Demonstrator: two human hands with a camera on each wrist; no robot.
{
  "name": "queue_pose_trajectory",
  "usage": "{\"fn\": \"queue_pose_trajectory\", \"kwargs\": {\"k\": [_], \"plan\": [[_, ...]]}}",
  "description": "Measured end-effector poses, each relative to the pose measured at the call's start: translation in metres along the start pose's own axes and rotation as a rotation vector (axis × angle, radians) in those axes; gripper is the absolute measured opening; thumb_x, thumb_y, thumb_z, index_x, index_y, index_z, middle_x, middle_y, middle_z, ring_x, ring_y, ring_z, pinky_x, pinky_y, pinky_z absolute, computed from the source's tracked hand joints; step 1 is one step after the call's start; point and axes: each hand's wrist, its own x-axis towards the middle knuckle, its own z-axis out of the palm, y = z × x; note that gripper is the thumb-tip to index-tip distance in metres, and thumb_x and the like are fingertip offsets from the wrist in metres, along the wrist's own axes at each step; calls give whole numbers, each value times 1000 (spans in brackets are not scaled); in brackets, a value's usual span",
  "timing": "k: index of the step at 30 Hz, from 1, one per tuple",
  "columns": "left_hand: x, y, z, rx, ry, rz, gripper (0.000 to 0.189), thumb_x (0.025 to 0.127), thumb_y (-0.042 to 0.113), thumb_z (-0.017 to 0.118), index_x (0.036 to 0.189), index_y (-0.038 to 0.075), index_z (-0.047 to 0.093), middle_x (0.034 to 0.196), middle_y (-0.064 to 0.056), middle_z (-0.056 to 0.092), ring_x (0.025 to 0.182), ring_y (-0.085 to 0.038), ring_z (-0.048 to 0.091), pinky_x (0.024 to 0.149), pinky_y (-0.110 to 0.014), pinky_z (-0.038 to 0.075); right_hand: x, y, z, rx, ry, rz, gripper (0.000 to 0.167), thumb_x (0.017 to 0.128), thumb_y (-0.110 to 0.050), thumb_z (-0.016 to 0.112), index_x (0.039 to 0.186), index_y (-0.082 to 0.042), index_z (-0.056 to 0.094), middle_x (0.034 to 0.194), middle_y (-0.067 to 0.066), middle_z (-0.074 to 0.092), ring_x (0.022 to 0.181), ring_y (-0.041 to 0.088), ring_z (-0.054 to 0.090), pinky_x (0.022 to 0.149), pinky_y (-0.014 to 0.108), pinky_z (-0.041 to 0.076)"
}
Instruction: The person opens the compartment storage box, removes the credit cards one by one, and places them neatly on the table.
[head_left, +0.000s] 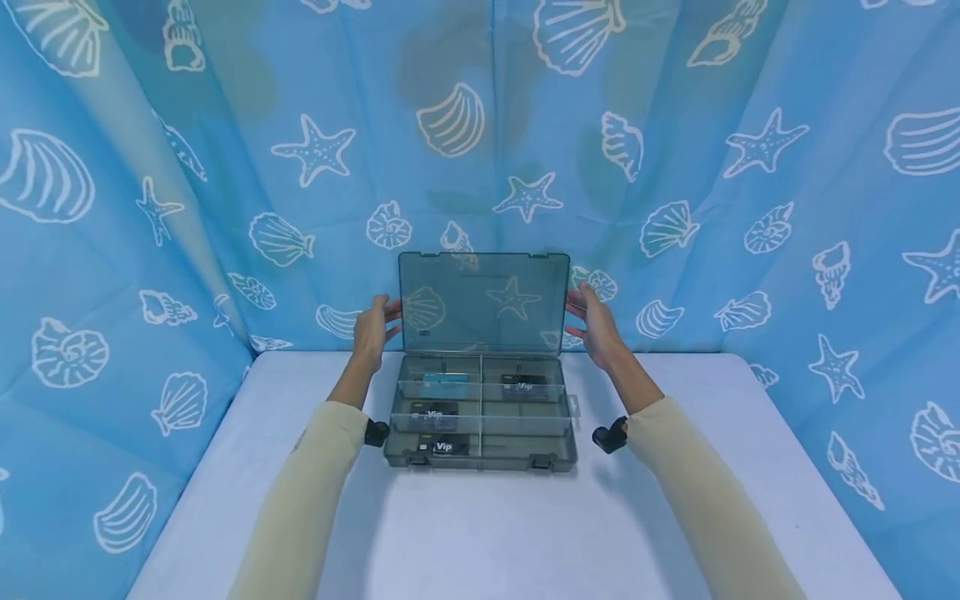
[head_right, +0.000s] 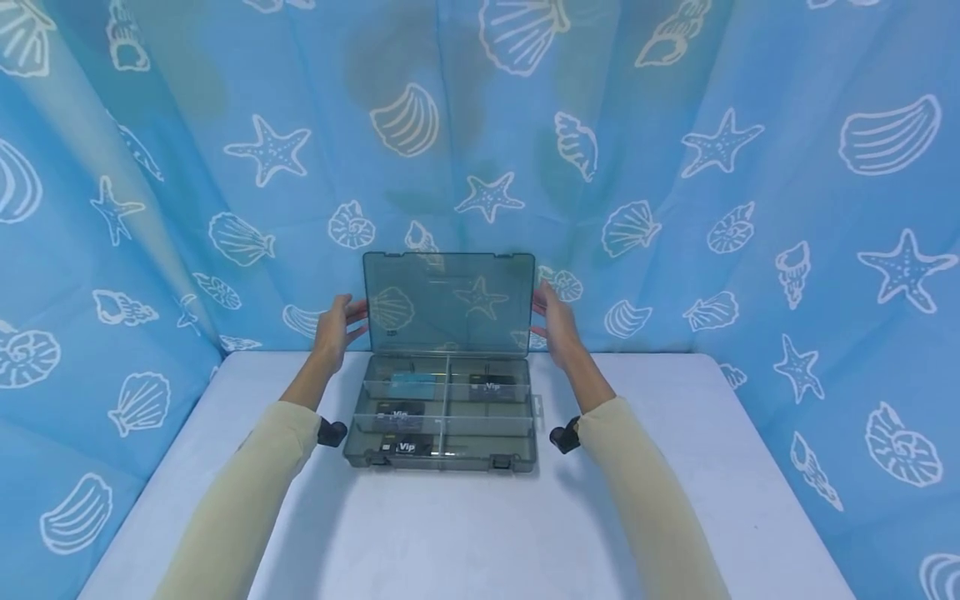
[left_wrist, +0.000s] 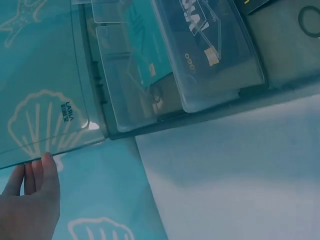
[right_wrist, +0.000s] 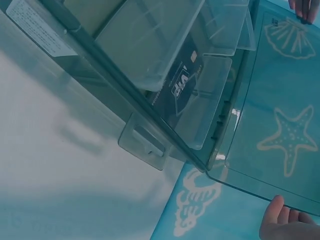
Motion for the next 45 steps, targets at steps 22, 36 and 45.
{"fn": "queue_pose_trajectory", "kwargs": {"k": [22, 36, 45], "plan": [[-54, -55, -56, 293, -318, -400, 51, 106, 33, 29, 121, -8, 55, 111, -19, 60, 93, -27, 64, 81, -38, 57, -19, 39, 36, -987, -362, -34, 54, 104, -38, 40, 98, 9, 66, 69, 11, 53, 61, 21, 45, 70, 41, 48], [-61, -79, -53, 237, -252, -457, 28, 92, 13, 57, 111, -8, 60, 89, -12, 63, 74, -17, 64, 71, -28, 58, -13, 51, 60, -1169, -305, 120, 36, 97, -32, 53, 72, -6, 56, 66, 5, 47, 58, 20, 45, 57, 34, 42], [-64, -79, -49, 221, -232, -452, 28, 88, 13, 59, 107, -8, 61, 85, -10, 63, 68, -14, 62, 65, -26, 57, -11, 54, 67, -964, -271, 225, 47, 98, -38, 51, 104, 7, 62, 91, 17, 58, 86, 33, 60, 75, 42, 51]]}}
